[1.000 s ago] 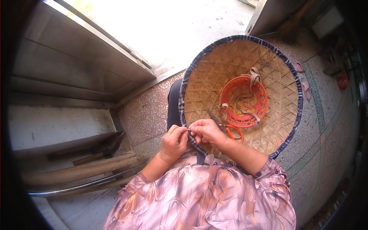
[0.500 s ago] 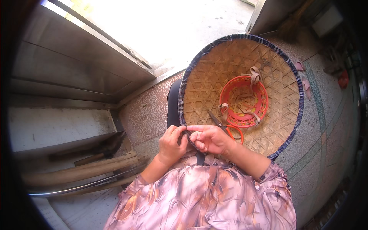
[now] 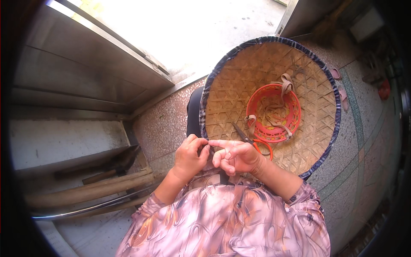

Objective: The recorder is repairing a traditional woven hat using string and scissors.

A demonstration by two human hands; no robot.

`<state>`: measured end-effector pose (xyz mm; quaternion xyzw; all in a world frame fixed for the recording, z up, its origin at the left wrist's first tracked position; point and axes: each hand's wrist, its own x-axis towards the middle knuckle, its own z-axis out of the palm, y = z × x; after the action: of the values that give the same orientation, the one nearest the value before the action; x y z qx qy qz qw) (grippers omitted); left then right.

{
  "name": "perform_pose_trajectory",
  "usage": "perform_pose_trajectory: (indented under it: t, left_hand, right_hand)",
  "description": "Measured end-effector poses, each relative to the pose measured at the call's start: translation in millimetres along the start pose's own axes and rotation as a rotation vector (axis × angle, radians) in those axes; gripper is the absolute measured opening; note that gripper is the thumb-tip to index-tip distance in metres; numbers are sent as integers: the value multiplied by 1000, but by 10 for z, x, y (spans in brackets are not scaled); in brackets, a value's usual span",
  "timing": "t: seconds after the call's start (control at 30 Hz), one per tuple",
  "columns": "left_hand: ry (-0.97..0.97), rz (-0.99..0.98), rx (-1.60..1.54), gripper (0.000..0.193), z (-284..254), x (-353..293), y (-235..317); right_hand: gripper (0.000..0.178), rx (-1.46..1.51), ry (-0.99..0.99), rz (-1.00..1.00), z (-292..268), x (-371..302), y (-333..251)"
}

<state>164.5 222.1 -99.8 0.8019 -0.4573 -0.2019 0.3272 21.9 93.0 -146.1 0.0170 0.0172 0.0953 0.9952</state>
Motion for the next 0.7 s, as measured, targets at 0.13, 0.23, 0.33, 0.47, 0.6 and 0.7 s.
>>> perform_pose_trajectory:
  t: [0.13,0.23,0.33,0.47,0.6,0.7]
  left_hand:
    - [62,72,72,6,90,13,-86]
    - [77,69,24,7,128,-2,-129]
    - [94,45,37,7,150,-8,-117]
    - [100,57,67,8,160,-7,-79]
    - [93,-15,28,6,161,-9,-78]
    - [93,-46,-2,6,160,-10,-73]
  right_hand:
    - [60,9,-11,-17,-69,-4,0]
    - [47,-17,43,8,-38,-6,-49]
    - [47,-186,186,17,107,14,-74]
    - [31,-914,609,-157,18,95,18]
    - [14,-1345,736,-407,14,207,111]
    - [14,-1464,780,-425,-5,291,140]
